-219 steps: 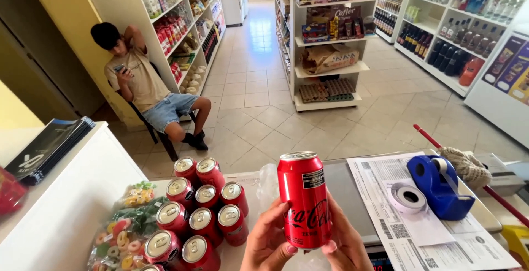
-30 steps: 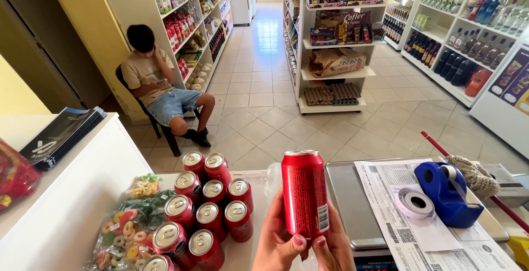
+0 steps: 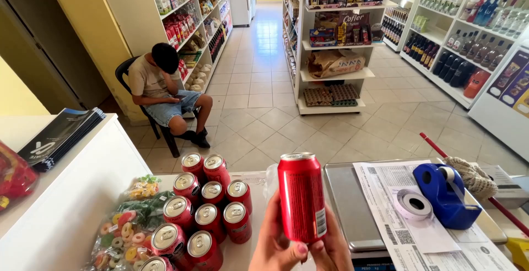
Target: Organizing and bagging soda cans at a grocery store checkout counter
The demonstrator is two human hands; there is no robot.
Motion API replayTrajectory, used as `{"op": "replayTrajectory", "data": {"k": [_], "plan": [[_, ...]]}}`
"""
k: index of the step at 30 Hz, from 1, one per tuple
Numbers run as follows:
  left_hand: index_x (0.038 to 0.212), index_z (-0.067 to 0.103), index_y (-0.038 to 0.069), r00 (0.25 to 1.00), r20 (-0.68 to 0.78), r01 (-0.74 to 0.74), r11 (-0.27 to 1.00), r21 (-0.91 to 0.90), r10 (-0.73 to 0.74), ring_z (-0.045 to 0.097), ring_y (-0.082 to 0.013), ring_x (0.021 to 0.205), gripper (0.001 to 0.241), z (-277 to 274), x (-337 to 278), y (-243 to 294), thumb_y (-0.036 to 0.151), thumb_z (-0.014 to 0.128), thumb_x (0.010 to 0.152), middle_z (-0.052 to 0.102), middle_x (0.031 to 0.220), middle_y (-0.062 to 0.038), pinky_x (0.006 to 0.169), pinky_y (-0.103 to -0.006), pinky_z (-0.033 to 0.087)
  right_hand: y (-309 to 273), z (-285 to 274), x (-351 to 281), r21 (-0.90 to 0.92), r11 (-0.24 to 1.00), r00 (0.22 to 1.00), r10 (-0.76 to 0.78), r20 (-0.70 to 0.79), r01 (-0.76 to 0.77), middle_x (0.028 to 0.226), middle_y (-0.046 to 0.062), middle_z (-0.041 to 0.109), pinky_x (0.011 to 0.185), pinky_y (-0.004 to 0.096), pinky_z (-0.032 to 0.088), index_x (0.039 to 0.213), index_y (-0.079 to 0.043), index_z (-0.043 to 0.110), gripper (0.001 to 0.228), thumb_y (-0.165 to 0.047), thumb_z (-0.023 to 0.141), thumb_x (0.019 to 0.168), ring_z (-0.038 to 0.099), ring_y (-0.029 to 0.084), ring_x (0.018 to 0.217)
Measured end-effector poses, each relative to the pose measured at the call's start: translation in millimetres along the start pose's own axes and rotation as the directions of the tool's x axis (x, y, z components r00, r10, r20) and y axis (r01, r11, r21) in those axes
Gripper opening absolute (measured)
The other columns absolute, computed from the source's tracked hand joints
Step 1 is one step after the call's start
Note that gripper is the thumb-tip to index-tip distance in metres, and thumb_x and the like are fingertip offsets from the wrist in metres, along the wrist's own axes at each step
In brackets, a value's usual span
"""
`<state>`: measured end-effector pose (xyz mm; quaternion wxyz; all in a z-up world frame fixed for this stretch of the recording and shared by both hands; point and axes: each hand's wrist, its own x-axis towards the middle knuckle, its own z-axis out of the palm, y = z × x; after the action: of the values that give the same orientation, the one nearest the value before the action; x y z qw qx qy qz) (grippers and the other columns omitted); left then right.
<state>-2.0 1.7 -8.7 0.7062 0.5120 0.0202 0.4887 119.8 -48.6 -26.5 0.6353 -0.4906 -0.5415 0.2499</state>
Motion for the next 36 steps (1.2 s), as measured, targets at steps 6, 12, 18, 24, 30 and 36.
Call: {"op": "replayTrajectory", "data": {"k": [6, 12, 18, 24, 30, 36], "plan": [[0.165, 0.004, 0.006, 0.979, 0.109, -0.18, 0.98, 0.085, 0.17, 0.043, -0.0068, 0.081, 0.082, -14, -11, 4, 0.043, 0.048, 0.107, 0.04, 0.159, -0.015, 0.082, -0.021, 0.038, 103, 4, -38, 0.651, 0.712, 0.942, 0.336, 0.01, -0.261, 0.124, 0.031, 0.076, 0.05, 0.032, 0.054, 0.158, -0.014, 0.039, 0.086, -0.054, 0.059, 0.085, 0.073, 0.034, 0.062], [0.162, 0.016, 0.006, 0.982, 0.017, -0.187, 0.978, -0.093, 0.19, 0.048, -0.0375, 0.143, 0.08, 0, -15, 13, 0.036, 0.066, 0.108, 0.043, 0.158, -0.027, 0.119, -0.0489, 0.04, 85, -29, -24, 0.715, 0.228, 0.748, 0.268, 0.607, -0.662, 0.133, 0.028, 0.066, 0.1, 0.049, 0.053, 0.145, -0.002, 0.051, 0.079, -0.047, 0.071, 0.083, 0.069, 0.048, 0.116], [0.156, 0.034, 0.011, 0.95, -0.31, 0.044, 0.973, 0.228, 0.03, 0.073, -0.027, 0.095, 0.121, -35, -44, 44, 0.025, 0.101, 0.057, 0.069, 0.118, -0.016, 0.085, -0.0361, 0.062, 10, -24, -1, 0.323, 0.848, 0.795, 0.173, 0.581, -0.421, 0.091, 0.014, 0.068, 0.059, 0.031, 0.056, 0.141, 0.003, 0.062, 0.057, -0.036, 0.051, 0.1, 0.064, 0.02, 0.063], [0.128, 0.061, 0.02, 0.804, -0.53, 0.384, 0.444, 0.81, 0.27, 0.07, -0.0168, 0.114, 0.082, -36, -66, 40, 0.019, 0.098, 0.055, 0.074, 0.124, 0.0, 0.097, -0.0319, 0.055, 18, -24, 12, -0.58, 0.81, 0.911, 0.3, 0.281, -0.088, 0.106, -0.002, 0.079, 0.088, 0.027, 0.063, 0.139, -0.021, 0.06, 0.047, -0.043, 0.048, 0.1, 0.077, 0.01, 0.088], [0.137, 0.044, 0.022, 0.807, -0.537, 0.534, 0.086, 0.841, 0.245, 0.064, -0.0253, 0.103, 0.088, -98, -98, -46, 0.031, 0.095, 0.066, 0.058, 0.122, -0.002, 0.07, -0.0481, 0.062, 11, -42, 10, -0.643, 0.763, 0.952, 0.243, 0.187, -0.069, 0.095, -0.003, 0.077, 0.075, 0.029, 0.055, 0.126, -0.021, 0.069, 0.037, -0.041, 0.057, 0.097, 0.072, 0.014, 0.072], [0.141, 0.038, 0.019, 0.772, -0.588, 0.63, -0.173, 0.757, 0.241, 0.071, -0.0358, 0.083, 0.091, -111, -100, -66, 0.042, 0.092, 0.071, 0.058, 0.123, -0.005, 0.06, -0.0492, 0.061, 15, -54, 15, -0.704, 0.696, 0.945, 0.305, 0.115, -0.139, 0.093, -0.009, 0.075, 0.075, 0.031, 0.056, 0.126, -0.021, 0.068, 0.041, -0.046, 0.062, 0.094, 0.071, 0.014, 0.071]]}}
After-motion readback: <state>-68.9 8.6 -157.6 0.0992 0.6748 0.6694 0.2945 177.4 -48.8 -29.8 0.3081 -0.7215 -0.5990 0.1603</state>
